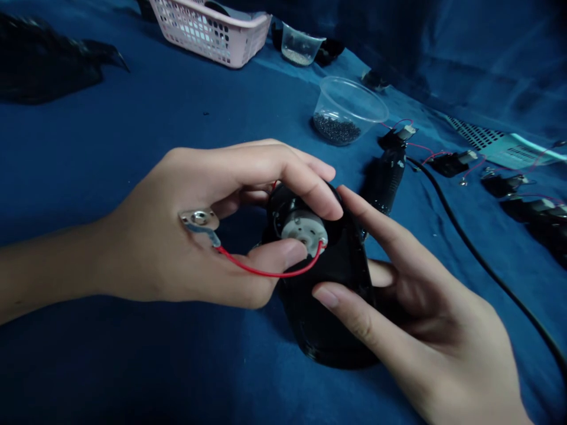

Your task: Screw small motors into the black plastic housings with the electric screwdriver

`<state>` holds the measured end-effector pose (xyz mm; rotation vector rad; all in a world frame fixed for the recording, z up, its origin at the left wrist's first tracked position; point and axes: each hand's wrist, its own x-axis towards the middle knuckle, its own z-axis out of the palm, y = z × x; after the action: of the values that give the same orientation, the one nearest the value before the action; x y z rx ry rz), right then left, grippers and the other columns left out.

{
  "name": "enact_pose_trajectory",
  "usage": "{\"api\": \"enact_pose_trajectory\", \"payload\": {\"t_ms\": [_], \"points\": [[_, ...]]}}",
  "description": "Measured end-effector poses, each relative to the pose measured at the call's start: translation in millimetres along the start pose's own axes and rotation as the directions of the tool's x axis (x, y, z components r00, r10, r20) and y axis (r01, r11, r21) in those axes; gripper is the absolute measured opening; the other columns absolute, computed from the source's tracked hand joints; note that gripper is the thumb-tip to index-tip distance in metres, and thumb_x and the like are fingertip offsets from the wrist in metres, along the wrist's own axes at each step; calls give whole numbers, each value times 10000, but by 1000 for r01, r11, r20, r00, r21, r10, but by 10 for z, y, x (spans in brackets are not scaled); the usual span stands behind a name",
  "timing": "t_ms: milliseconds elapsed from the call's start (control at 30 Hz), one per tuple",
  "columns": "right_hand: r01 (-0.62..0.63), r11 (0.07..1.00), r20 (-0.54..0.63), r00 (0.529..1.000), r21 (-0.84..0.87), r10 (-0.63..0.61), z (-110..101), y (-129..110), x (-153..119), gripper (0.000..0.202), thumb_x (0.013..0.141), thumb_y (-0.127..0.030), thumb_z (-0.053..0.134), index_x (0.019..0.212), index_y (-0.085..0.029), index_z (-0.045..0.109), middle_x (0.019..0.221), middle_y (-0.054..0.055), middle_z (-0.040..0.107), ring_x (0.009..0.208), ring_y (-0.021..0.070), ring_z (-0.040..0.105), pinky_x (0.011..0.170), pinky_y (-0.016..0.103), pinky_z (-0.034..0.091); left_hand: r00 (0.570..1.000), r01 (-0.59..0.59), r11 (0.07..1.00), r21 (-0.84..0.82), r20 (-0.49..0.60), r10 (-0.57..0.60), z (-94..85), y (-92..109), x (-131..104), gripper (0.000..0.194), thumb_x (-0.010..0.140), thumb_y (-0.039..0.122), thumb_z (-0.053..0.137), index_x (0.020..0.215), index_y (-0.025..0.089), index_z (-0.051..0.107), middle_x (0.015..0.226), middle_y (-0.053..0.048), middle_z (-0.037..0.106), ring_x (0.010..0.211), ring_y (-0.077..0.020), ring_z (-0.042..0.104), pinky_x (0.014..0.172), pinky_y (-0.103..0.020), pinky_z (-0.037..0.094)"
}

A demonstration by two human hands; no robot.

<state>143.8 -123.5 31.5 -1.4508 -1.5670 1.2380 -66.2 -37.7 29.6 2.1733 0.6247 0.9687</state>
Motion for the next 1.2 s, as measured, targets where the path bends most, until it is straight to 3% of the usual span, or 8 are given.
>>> {"api": "enact_pose_trajectory", "payload": {"t_ms": [367, 733, 833, 933, 1000, 1067, 1133, 1200], "points": [[212, 958, 25, 977, -191, -211, -41, 65, -19, 834, 883, -187, 637, 1529, -431, 170, 978, 3, 714, 710, 160, 689, 379, 137, 463, 999, -32, 999, 4, 0, 32, -10, -11, -22, 309, 784, 95, 641, 1082, 178, 653, 1322, -61, 570, 1125, -217, 617, 746, -264, 583], [-11, 990, -20, 1000, 137, 14, -34, -2, 74, 580, 875, -269, 663, 1410, -375, 464, 767, -31, 703, 643, 133, 670, 512, 186, 547, 1000, 7, 999, 34, 22, -7, -32, -28, 22, 201, 898, 290, 638, 1083, 208, 638, 1216, -13, 620, 1110, -156, 606, 869, -256, 548], [-63, 979, 31, 998, 195, 58, -57, 19, 140, 534, 859, -286, 686, 1363, -357, 521, 829, -30, 720, 685, 137, 688, 581, 208, 569, 990, -17, 993, 117, 142, 0, -82, -94, 53, 378, 845, 450, 689, 1153, 246, 610, 1207, 8, 618, 1117, -170, 588, 886, -276, 513], [-75, 997, 83, 994, 28, 72, -167, 38, 208, 474, 855, -344, 687, 1315, -316, 577, 834, -14, 717, 690, 143, 681, 561, 219, 547, 961, -19, 974, 227, 272, -45, -85, -212, 67, 382, 832, 465, 699, 1155, 285, 603, 1175, 33, 620, 1073, -172, 585, 876, -287, 466], [-12, 982, -60, 998, -186, 1, -339, 43, 275, 341, 862, -414, 664, 1156, -242, 682, 810, 13, 711, 657, 141, 661, 563, 237, 535, 950, 6, 961, 277, 300, -93, -52, -278, 61, 230, 875, 421, 659, 1056, 285, 628, 1043, 40, 643, 968, -165, 593, 818, -285, 435], [15, 934, -363, 919, -356, -153, -589, 57, 377, 322, 884, -472, 611, 1000, -187, 705, 812, 45, 710, 635, 147, 655, 619, 277, 544, 936, 44, 952, 301, 321, -145, -5, -308, 44, 203, 889, 435, 635, 1006, 270, 621, 941, 31, 635, 886, -166, 575, 759, -279, 407], [-155, 874, -591, 788, -461, -172, -863, 97, 527, 363, 896, -517, 563, 1049, -201, 655, 846, 59, 703, 640, 162, 653, 640, 309, 531, 934, 69, 945, 319, 312, -173, 42, -298, 20, 244, 881, 471, 633, 986, 252, 606, 906, 21, 616, 866, -172, 545, 735, -277, 386], [-338, 827, -635, 772, -449, -29, -1083, 163, 720, 440, 869, -588, 549, 1042, -193, 633, 816, 74, 690, 631, 198, 645, 650, 366, 519, 940, 78, 936, 342, 287, -183, 79, -263, -3, 288, 859, 506, 647, 944, 235, 597, 891, 16, 601, 856, -175, 516, 723, -278, 369]]}}
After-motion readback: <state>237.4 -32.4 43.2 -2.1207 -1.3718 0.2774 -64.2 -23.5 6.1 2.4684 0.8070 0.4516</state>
